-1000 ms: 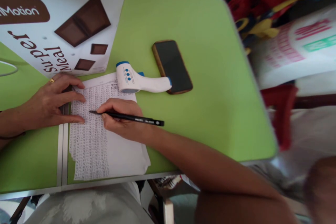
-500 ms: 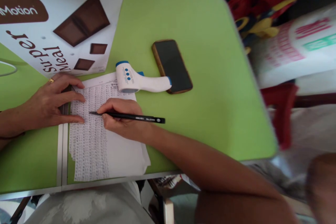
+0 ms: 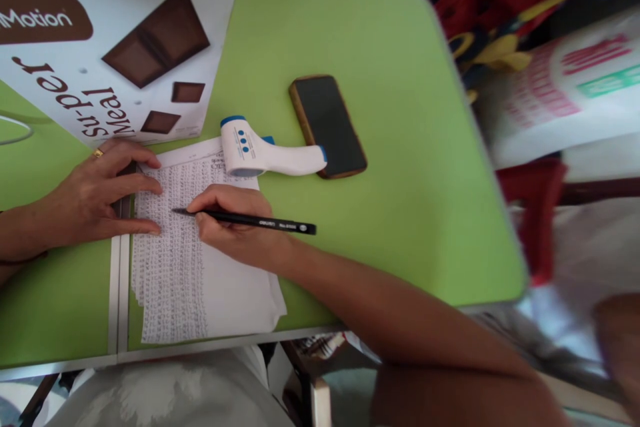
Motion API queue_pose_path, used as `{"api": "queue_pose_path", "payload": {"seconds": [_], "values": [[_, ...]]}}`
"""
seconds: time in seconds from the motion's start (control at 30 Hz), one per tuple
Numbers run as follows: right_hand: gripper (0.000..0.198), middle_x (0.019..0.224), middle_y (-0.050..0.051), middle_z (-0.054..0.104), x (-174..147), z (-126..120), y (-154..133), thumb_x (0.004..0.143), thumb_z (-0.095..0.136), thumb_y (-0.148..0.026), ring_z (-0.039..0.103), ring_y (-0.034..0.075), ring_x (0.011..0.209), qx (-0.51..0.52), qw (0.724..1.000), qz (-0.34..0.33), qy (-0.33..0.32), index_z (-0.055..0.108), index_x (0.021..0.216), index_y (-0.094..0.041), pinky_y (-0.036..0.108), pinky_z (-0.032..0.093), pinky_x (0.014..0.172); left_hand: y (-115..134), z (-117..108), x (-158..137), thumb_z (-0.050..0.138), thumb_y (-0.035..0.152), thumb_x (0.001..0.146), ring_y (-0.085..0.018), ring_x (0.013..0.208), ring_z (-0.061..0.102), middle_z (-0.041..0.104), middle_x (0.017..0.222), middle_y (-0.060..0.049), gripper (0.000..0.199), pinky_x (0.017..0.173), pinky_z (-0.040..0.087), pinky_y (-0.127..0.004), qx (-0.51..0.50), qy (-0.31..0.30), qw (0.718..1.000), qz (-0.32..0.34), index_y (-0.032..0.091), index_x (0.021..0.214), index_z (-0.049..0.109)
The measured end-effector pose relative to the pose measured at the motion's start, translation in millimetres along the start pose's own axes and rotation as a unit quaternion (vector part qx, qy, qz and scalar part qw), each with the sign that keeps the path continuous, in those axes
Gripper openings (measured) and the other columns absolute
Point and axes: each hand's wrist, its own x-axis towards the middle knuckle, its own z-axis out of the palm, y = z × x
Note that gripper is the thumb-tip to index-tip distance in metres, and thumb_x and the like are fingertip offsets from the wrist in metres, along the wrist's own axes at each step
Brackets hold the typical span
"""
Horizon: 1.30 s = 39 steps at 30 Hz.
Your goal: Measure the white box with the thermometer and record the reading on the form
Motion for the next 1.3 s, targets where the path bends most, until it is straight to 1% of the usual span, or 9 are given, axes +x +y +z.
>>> {"api": "queue_pose_path", "payload": {"seconds": [0.17,0.33,0.53,0.7,0.83,1.07,1.2,1.27,1.3], "values": [[0.014,0.064,-0.003,0.068,-0.3,0.1,0.5,0.078,0.059,-0.013,0.057,0.009,0.054,0.018,1.0,-0.022,0.007,0.07,0.078,-0.021,0.02,0.043,0.049,0.1,0.2,-0.1,0.06,0.06,0.091,-0.029,0.108,0.056,0.058,0.116,-0.016,0.046,0.093,0.05,-0.044,-0.004,-0.004,1.0,-0.004,0.015,0.102,0.063],[0.015,0.064,-0.003,0.068,0.2,-0.5,0.0,0.077,0.058,-0.012,0.058,0.009,0.053,0.02,1.0,-0.013,0.001,0.07,0.077,-0.021,0.021,0.044,0.05,-0.8,0.6,-0.9,0.06,0.06,0.091,-0.028,0.108,0.056,0.058,0.116,-0.014,0.045,0.094,0.049,-0.043,-0.01,-0.004,1.0,-0.009,0.017,0.102,0.063],[0.014,0.061,-0.003,0.066,1.1,-1.1,-0.4,0.078,0.058,-0.015,0.056,0.009,0.051,0.015,1.0,-0.006,0.016,0.07,0.076,-0.021,0.021,0.044,0.047,-0.6,0.8,-0.4,0.06,0.063,0.089,-0.029,0.108,0.056,0.059,0.117,-0.013,0.046,0.095,0.049,-0.044,-0.016,-0.011,1.0,-0.025,0.02,0.102,0.065],[0.013,0.061,-0.003,0.066,0.9,-0.6,-0.7,0.077,0.058,-0.013,0.056,0.009,0.051,0.01,1.0,-0.002,0.021,0.07,0.076,-0.02,0.02,0.043,0.047,-0.7,0.6,-0.8,0.059,0.061,0.091,-0.028,0.106,0.057,0.059,0.116,-0.014,0.045,0.092,0.051,-0.044,-0.003,-0.003,1.0,-0.005,0.018,0.102,0.064],[0.014,0.06,-0.003,0.066,1.2,0.0,0.0,0.077,0.058,-0.013,0.056,0.009,0.051,0.018,0.999,-0.011,0.026,0.069,0.074,-0.02,0.02,0.042,0.047,-0.8,0.4,-0.3,0.059,0.061,0.091,-0.029,0.106,0.057,0.059,0.115,-0.015,0.046,0.091,0.051,-0.044,0.002,0.006,1.0,0.004,0.017,0.102,0.063],[0.015,0.062,-0.004,0.066,1.3,-0.7,-0.5,0.077,0.057,-0.012,0.057,0.01,0.052,0.002,1.0,-0.01,0.024,0.069,0.075,-0.022,0.022,0.043,0.047,-0.6,0.3,-0.3,0.061,0.059,0.091,-0.029,0.106,0.057,0.059,0.115,-0.016,0.045,0.091,0.051,-0.044,-0.001,0.0,1.0,0.003,0.015,0.101,0.064],[0.016,0.061,-0.004,0.065,0.7,-2.5,-0.3,0.079,0.056,-0.01,0.056,0.009,0.05,-0.016,0.999,-0.04,0.01,0.067,0.077,-0.023,0.021,0.042,0.045,-0.5,0.1,-0.8,0.059,0.061,0.091,-0.028,0.107,0.056,0.058,0.116,-0.015,0.046,0.094,0.05,-0.044,0.001,-0.002,1.0,0.0,0.016,0.102,0.063],[0.016,0.062,-0.004,0.065,0.6,-3.9,-1.0,0.08,0.056,-0.009,0.058,0.009,0.052,-0.045,0.996,-0.075,0.029,0.065,0.078,-0.022,0.021,0.045,0.047,-0.9,0.6,-0.8,0.058,0.062,0.091,-0.027,0.108,0.056,0.058,0.117,-0.014,0.047,0.094,0.05,-0.043,0.004,-0.005,1.0,-0.006,0.017,0.103,0.063],[0.016,0.064,-0.003,0.066,0.7,-4.7,-1.3,0.081,0.056,-0.008,0.06,0.01,0.054,-0.063,0.992,-0.103,0.043,0.064,0.079,-0.022,0.022,0.047,0.049,-1.1,0.9,-0.6,0.058,0.062,0.091,-0.027,0.108,0.056,0.058,0.117,-0.013,0.047,0.094,0.05,-0.043,0.004,-0.008,1.0,-0.008,0.017,0.103,0.063]]}}
